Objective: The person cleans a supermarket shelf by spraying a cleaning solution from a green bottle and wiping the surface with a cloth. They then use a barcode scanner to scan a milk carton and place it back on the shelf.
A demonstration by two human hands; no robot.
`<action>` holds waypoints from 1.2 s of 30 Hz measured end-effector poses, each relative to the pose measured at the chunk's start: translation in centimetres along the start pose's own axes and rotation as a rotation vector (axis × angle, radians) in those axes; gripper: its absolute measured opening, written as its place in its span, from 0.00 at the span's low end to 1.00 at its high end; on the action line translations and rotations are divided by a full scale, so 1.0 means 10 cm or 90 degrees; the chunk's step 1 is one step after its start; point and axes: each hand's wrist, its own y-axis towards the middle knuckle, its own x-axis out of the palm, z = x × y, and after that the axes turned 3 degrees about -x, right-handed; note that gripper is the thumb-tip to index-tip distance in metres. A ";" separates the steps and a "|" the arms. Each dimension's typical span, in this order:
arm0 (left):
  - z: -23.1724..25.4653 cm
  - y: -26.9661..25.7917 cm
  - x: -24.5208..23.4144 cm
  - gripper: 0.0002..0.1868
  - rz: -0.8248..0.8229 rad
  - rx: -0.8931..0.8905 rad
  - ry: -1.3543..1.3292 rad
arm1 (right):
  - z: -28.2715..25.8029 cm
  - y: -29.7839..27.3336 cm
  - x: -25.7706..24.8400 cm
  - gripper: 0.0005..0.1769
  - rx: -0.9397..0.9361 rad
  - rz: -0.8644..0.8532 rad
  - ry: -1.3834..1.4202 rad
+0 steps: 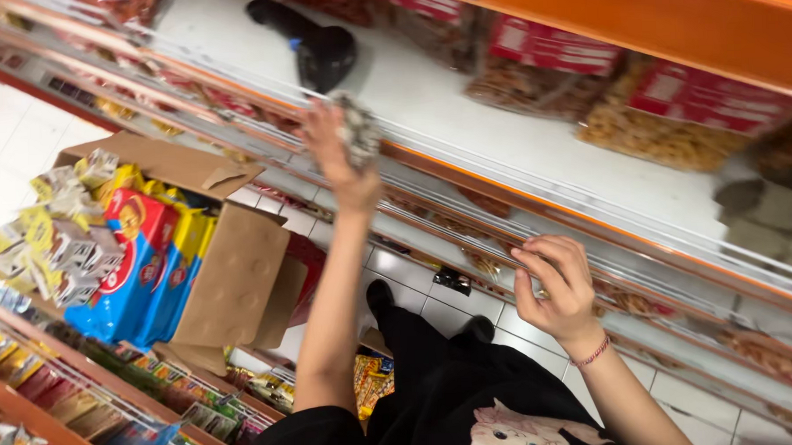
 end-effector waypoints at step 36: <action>-1.88 1.45 -0.85 0.43 0.132 -0.184 -0.056 | -0.57 1.46 2.85 0.15 0.026 -0.173 0.120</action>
